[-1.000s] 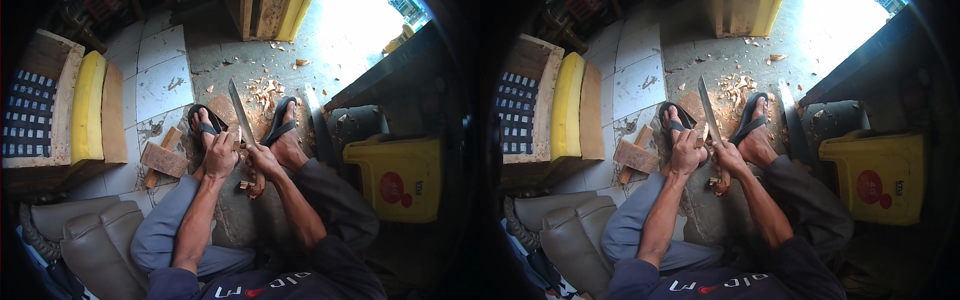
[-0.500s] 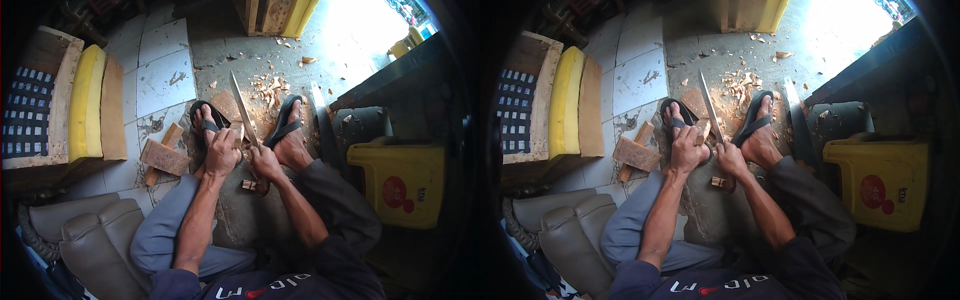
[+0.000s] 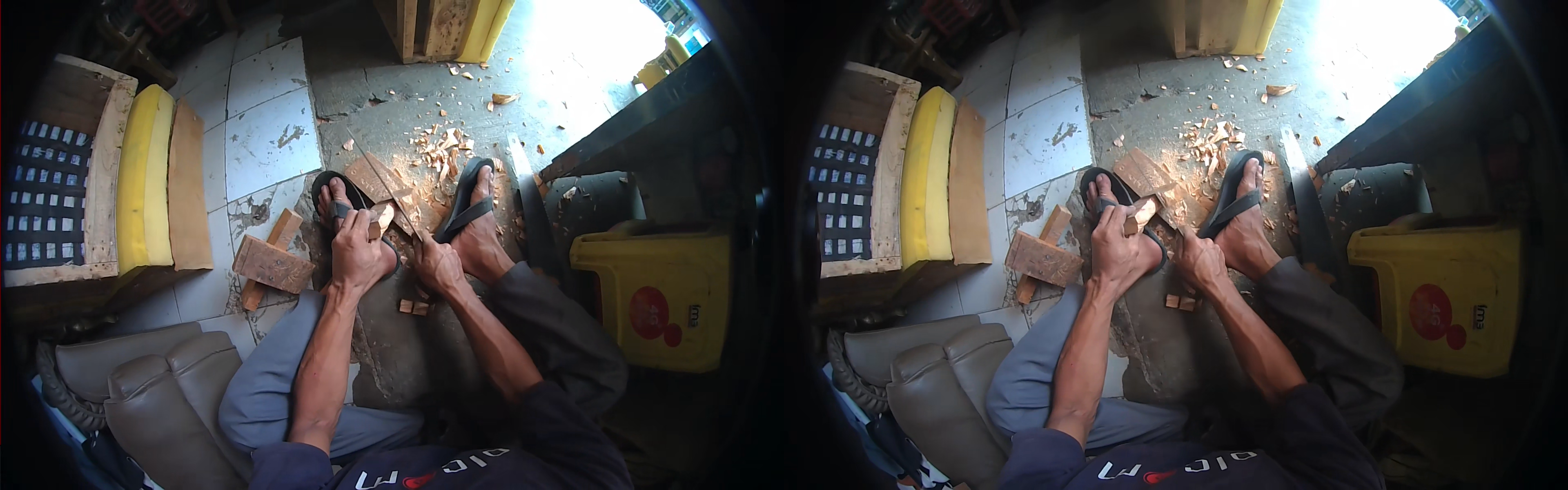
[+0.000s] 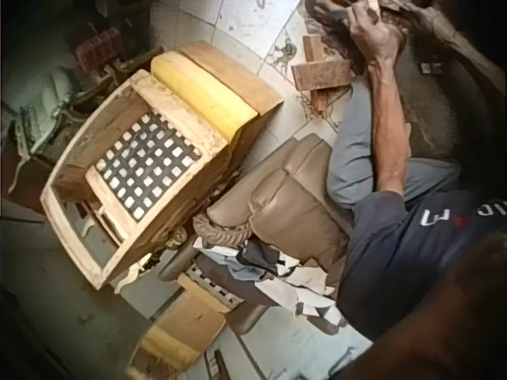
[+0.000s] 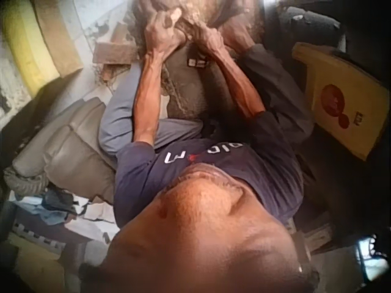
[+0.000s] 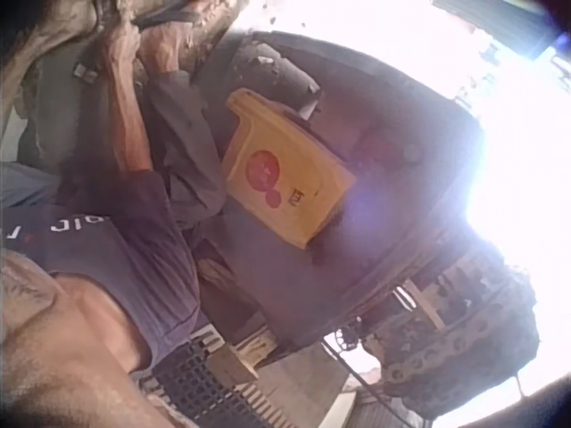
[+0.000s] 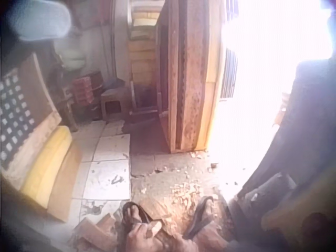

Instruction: The person shapes a wooden frame component by carving it with a knife and sawing details into it with a handsaw while supporting the wood pieces on the floor.

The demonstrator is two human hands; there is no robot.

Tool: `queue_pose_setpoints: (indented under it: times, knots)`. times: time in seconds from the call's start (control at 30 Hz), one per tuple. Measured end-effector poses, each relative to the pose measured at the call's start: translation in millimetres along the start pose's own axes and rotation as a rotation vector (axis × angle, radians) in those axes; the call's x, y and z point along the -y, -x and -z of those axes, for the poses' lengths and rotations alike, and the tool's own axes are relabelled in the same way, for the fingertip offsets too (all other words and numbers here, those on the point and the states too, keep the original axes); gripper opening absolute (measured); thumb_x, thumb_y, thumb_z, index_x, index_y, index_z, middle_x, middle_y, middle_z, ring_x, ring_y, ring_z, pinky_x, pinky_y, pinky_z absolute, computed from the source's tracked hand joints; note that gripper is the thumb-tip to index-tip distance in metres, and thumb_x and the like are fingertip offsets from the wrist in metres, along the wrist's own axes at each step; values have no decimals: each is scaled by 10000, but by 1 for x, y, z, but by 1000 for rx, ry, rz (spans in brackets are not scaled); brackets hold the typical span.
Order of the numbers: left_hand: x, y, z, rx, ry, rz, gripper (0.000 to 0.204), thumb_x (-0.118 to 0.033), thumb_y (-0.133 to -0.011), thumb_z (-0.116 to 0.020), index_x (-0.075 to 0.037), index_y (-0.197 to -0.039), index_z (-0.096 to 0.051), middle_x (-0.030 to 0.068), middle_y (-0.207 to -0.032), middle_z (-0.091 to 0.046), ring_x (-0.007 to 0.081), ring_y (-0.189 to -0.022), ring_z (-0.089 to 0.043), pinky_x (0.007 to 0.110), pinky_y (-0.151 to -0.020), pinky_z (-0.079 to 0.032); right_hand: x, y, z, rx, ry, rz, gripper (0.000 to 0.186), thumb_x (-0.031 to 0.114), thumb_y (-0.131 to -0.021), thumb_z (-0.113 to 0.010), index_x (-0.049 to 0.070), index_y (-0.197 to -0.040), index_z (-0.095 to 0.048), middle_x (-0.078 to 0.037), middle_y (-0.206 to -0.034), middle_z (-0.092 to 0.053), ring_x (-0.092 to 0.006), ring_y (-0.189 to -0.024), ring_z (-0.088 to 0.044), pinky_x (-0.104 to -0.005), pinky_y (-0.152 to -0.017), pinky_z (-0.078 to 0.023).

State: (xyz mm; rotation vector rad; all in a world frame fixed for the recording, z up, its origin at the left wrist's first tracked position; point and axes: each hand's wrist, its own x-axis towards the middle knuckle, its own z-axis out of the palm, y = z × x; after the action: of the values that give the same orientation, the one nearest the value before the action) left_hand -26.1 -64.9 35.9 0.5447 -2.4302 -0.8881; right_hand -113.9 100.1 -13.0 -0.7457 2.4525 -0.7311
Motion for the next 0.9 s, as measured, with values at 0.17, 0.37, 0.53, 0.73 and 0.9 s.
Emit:
queue_pose_setpoints:
  times: [0.17,0.37,0.53,0.73,0.9]
  knots:
    - [13,-7,3,33,29,145,400,-7,-742,-802,-2,-1118,-663,260,-1254,-648,413,-1160,-645,456,-982,-530,7,-13,22,162,-286,-176,418,405,-1067,-478,36,-1057,-674,-275,-785,-665,-417,-780,-705,-505,-706,-510]
    - [13,-10,6,89,-77,226,612,-33,-747,-833,2,-1303,-578,269,-1308,-609,442,-1175,-628,465,-1016,-508,39,21,17,-301,-212,205,241,218,-1029,-557,54,-1200,-600,-240,-659,-643,-465,-630,-668,-531,-553,-515]
    - [16,-12,0,-123,-219,-20,655,-60,-746,-841,16,-1350,-599,276,-1247,-660,459,-1200,-623,471,-1044,-499,18,-6,-8,-54,34,34,288,283,-1019,-508,40,-1161,-570,-332,-783,-670,-524,-764,-675,-649,-712,-521]
    - [17,-20,6,36,-143,204,483,-100,-753,-845,34,-1182,-667,281,-1223,-664,429,-1158,-648,440,-994,-533,49,14,19,-167,-195,194,270,265,-1018,-543,66,-1195,-587,-323,-778,-666,-514,-709,-669,-641,-683,-516]
    - [16,-16,-2,-29,-263,50,433,-93,-730,-862,46,-1096,-679,317,-1221,-654,462,-1202,-616,449,-1061,-487,11,-5,-10,-70,17,60,290,268,-1014,-540,39,-1182,-595,-303,-826,-686,-518,-780,-674,-638,-716,-514]
